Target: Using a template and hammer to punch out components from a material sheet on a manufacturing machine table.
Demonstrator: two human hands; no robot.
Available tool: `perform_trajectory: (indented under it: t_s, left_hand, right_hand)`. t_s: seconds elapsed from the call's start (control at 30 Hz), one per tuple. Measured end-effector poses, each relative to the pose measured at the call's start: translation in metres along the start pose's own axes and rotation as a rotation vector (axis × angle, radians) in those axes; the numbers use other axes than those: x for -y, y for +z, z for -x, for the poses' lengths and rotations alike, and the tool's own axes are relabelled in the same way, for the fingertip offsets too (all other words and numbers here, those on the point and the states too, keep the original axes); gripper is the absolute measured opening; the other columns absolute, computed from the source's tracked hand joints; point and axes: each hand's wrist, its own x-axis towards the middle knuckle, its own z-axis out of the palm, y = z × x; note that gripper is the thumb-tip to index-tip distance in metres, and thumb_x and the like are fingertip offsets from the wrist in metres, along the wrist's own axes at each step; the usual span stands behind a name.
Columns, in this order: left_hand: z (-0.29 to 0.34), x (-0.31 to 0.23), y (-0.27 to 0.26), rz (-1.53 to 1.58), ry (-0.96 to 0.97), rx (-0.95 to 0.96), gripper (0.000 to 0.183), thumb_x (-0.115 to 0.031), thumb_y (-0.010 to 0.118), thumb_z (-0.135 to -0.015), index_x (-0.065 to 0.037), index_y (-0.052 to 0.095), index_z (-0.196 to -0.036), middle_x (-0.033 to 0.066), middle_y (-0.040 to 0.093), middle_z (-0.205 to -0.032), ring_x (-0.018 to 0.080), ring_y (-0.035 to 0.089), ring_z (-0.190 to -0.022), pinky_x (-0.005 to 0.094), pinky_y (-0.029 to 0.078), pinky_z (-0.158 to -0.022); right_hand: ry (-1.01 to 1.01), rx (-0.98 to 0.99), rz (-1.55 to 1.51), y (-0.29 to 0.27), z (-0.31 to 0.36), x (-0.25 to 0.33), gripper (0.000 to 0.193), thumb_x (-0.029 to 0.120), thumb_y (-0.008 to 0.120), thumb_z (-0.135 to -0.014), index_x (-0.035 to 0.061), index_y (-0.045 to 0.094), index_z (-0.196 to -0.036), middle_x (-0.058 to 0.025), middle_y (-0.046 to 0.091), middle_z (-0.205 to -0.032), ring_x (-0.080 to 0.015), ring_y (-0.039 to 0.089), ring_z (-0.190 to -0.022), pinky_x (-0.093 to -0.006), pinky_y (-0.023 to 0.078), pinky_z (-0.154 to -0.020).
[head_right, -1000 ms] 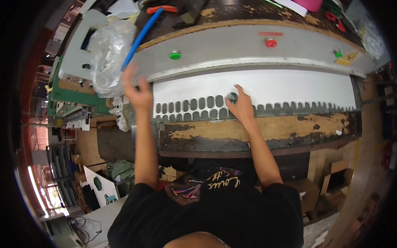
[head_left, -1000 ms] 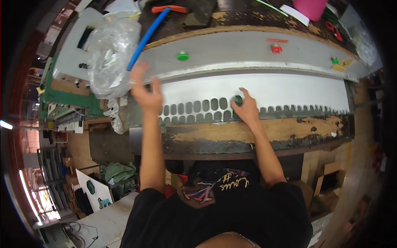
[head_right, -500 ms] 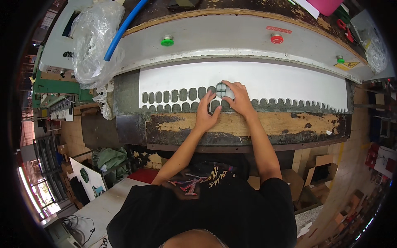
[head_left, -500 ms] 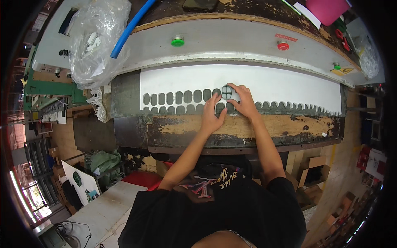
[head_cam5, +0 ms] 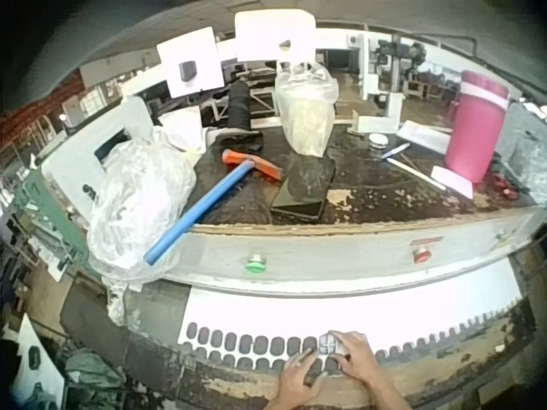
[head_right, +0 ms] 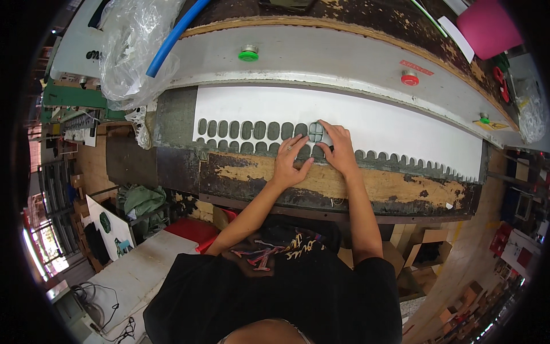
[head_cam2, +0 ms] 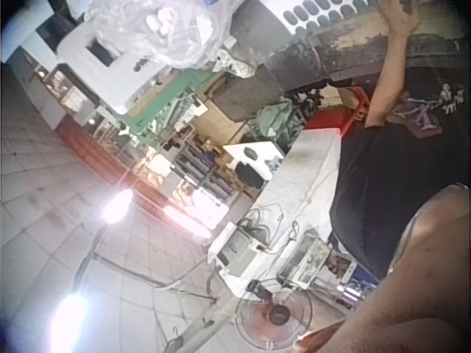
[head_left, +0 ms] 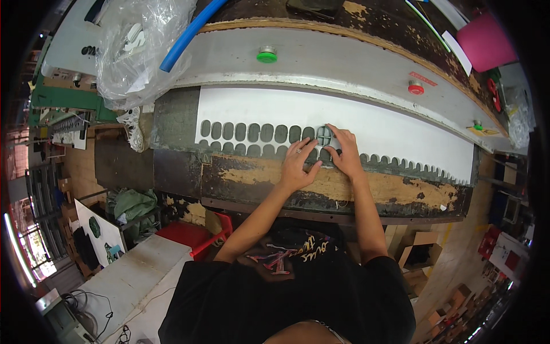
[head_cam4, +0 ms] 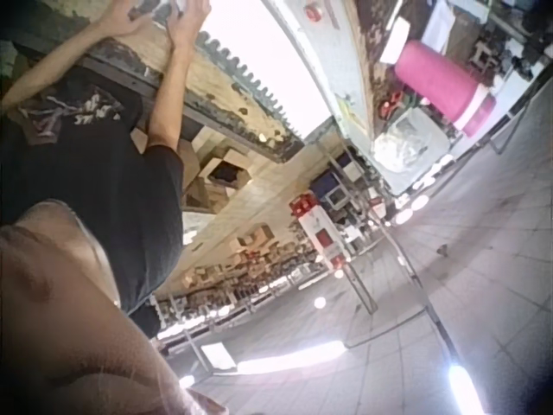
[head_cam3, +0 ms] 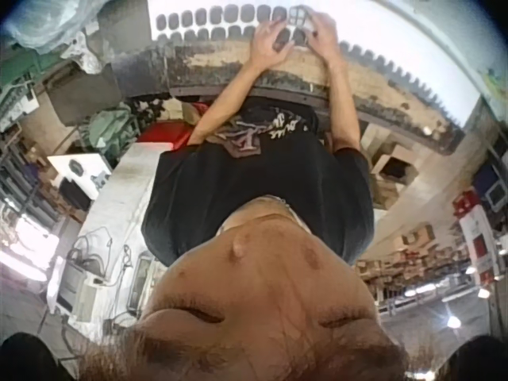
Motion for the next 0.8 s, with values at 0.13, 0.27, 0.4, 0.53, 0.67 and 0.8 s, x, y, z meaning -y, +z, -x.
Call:
perform_trajectory:
  t_s: [0.13, 0.27, 0.4, 0.53, 0.67, 0.8]
  left_hand:
    - [-0.003, -0.004, -0.003, -0.02, 0.003, 0.014, 0.055, -0.023, 0.075, -0.087, -0.009, 0.062, -0.138, 0.021, 0.064, -0.132, 0.0402, 0.056, -0.128, 0.0519, 0.04, -0.112]
    - [-0.002, -0.005, -0.004, -0.011, -0.003, 0.01, 0.055, -0.023, 0.076, -0.086, -0.009, 0.062, -0.138, 0.0209, 0.065, -0.131, 0.0417, 0.057, -0.127, 0.0516, 0.041, -0.111]
    - [-0.002, -0.001, -0.002, -0.022, -0.013, 0.008, 0.055, -0.021, 0.075, -0.087, -0.01, 0.062, -0.138, 0.0201, 0.066, -0.13, 0.0426, 0.057, -0.126, 0.0519, 0.042, -0.11]
    - [-0.016, -0.006, -0.017, 0.037, -0.03, 0.025, 0.049, -0.017, 0.075, -0.088, -0.006, 0.064, -0.134, 0.021, 0.065, -0.132, 0.0404, 0.058, -0.125, 0.0481, 0.043, -0.109]
    - [-0.047, -0.009, -0.065, 0.163, -0.154, -0.035, 0.039, -0.02, 0.074, -0.092, -0.007, 0.067, -0.128, 0.0145, 0.073, -0.109, 0.0275, 0.07, -0.101, 0.0426, 0.052, -0.095]
    - [-0.092, -0.003, -0.118, 0.24, -0.168, -0.341, 0.032, -0.009, 0.073, -0.095, -0.003, 0.065, -0.126, 0.0034, 0.071, -0.091, 0.0084, 0.065, -0.081, 0.0251, 0.053, -0.076]
  right_hand:
    - [-0.038, -0.021, 0.017, 0.003, 0.002, -0.003, 0.068, 0.007, 0.077, -0.082, 0.0114, 0.054, -0.146, -0.0158, 0.063, -0.117, -0.0351, 0.056, -0.105, -0.0432, 0.042, -0.098]
    - [-0.016, -0.015, 0.033, 0.003, 0.004, -0.003, 0.067, 0.008, 0.076, -0.083, 0.0113, 0.054, -0.146, -0.0172, 0.063, -0.116, -0.0354, 0.056, -0.105, -0.0439, 0.042, -0.098]
    - [-0.02, -0.011, 0.052, 0.002, 0.002, -0.001, 0.068, 0.008, 0.076, -0.084, 0.0097, 0.052, -0.147, -0.0179, 0.062, -0.118, -0.0359, 0.056, -0.106, -0.0442, 0.042, -0.099]
    - [0.037, -0.121, 0.035, 0.006, 0.011, 0.016, 0.069, 0.009, 0.076, -0.085, 0.0069, 0.049, -0.149, -0.0181, 0.061, -0.127, -0.0372, 0.057, -0.113, -0.0455, 0.042, -0.103]
    - [-0.006, -0.252, -0.007, 0.006, 0.049, 0.047, 0.064, 0.016, 0.077, -0.087, 0.0086, 0.052, -0.146, -0.02, 0.058, -0.137, -0.0418, 0.054, -0.125, -0.0467, 0.043, -0.105]
    - [0.093, -0.018, -0.032, 0.017, 0.1, 0.068, 0.043, 0.022, 0.077, -0.089, 0.0084, 0.065, -0.128, -0.0168, 0.067, -0.123, -0.0387, 0.061, -0.115, -0.0455, 0.047, -0.1]
